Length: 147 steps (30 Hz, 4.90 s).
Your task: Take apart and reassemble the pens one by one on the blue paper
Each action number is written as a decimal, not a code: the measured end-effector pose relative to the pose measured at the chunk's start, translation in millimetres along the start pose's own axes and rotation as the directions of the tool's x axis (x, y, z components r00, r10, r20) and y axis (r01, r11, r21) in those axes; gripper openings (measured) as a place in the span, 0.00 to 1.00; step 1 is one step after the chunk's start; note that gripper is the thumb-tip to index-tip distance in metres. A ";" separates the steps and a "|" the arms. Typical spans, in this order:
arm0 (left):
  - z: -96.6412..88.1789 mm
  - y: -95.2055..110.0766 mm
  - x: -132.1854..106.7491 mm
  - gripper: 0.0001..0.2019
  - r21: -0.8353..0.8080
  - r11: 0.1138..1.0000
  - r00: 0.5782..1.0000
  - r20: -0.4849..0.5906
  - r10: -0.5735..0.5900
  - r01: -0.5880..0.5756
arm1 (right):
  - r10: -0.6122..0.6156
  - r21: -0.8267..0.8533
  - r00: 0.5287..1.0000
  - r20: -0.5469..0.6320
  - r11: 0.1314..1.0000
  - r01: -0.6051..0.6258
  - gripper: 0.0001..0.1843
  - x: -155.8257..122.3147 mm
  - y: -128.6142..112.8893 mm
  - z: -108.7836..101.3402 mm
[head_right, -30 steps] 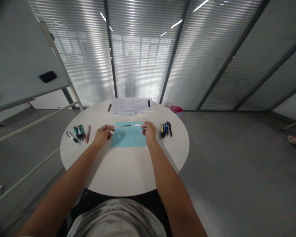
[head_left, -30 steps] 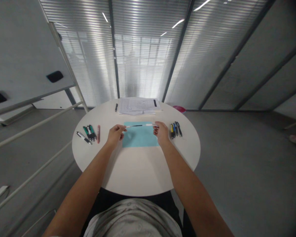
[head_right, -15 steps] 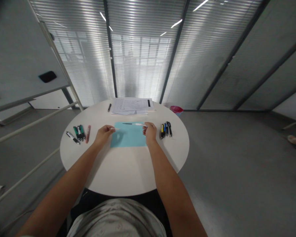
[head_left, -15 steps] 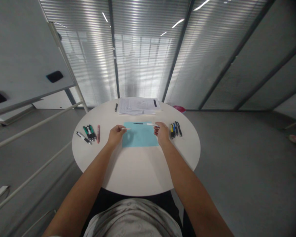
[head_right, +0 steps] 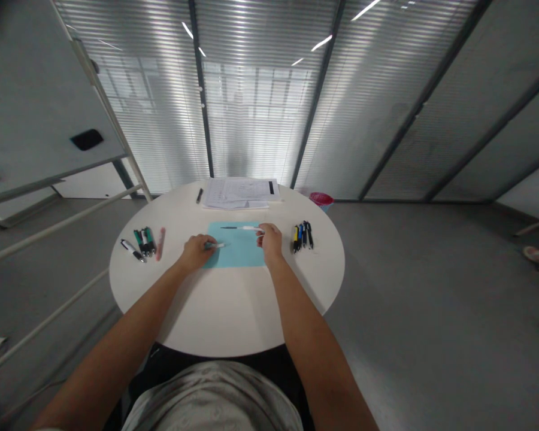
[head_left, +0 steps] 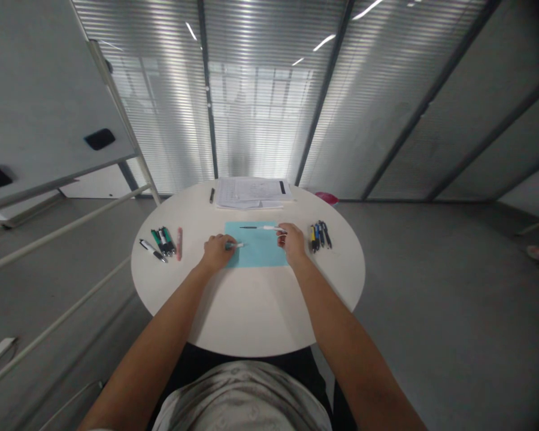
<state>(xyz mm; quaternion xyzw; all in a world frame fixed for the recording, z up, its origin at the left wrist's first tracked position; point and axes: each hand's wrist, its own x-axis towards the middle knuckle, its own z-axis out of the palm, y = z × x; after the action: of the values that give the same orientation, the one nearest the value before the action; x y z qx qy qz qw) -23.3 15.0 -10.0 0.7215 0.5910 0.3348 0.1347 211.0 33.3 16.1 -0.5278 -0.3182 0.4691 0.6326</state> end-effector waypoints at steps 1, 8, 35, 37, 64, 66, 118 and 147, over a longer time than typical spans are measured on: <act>0.2 0.4 -0.3 0.10 0.030 1.000 1.000 -0.011 0.003 -0.002 | -0.001 -0.008 1.000 0.007 1.000 0.001 0.08 -0.7 -0.2 0.6; -1.3 2.0 -2.0 0.22 0.018 0.997 0.987 -0.141 0.078 -0.077 | -0.011 -0.089 0.997 0.075 0.996 0.018 0.09 -3.5 0.5 4.4; -19.5 3.5 0.5 0.13 0.181 0.970 0.985 -0.083 -0.149 0.162 | -0.199 -0.512 0.980 0.024 0.839 0.183 0.07 6.2 7.1 -7.4; -20.1 3.1 1.5 0.14 0.207 0.957 0.978 -0.075 -0.193 0.204 | -0.282 -0.689 0.956 0.080 0.677 0.257 0.07 4.6 8.8 -7.9; -29.6 0.1 2.3 0.16 -0.204 0.976 0.953 -0.273 -0.134 0.079 | -0.427 -0.774 0.815 0.392 0.325 0.543 0.07 -7.9 8.9 -2.9; -29.9 5.7 -0.8 0.15 -0.221 0.975 0.977 -0.203 -0.068 0.022 | -0.403 -0.732 0.816 0.414 0.386 0.562 0.08 -11.1 7.5 -2.2; -24.4 17.8 -4.9 0.14 0.223 0.974 0.984 0.161 -0.081 0.044 | -0.063 -0.649 0.703 0.708 0.336 0.683 0.11 -34.3 2.4 8.7; -21.0 10.8 -3.4 0.13 0.202 0.979 0.976 0.210 -0.049 0.006 | -0.070 -0.631 0.693 0.717 0.356 0.689 0.11 -33.2 3.1 8.3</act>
<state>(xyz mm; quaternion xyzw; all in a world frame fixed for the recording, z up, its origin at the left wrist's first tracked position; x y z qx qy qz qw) -28.8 4.7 10.9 0.7548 0.6137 0.1922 0.1290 190.8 5.5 18.2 -0.5059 -0.8056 0.1998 0.2349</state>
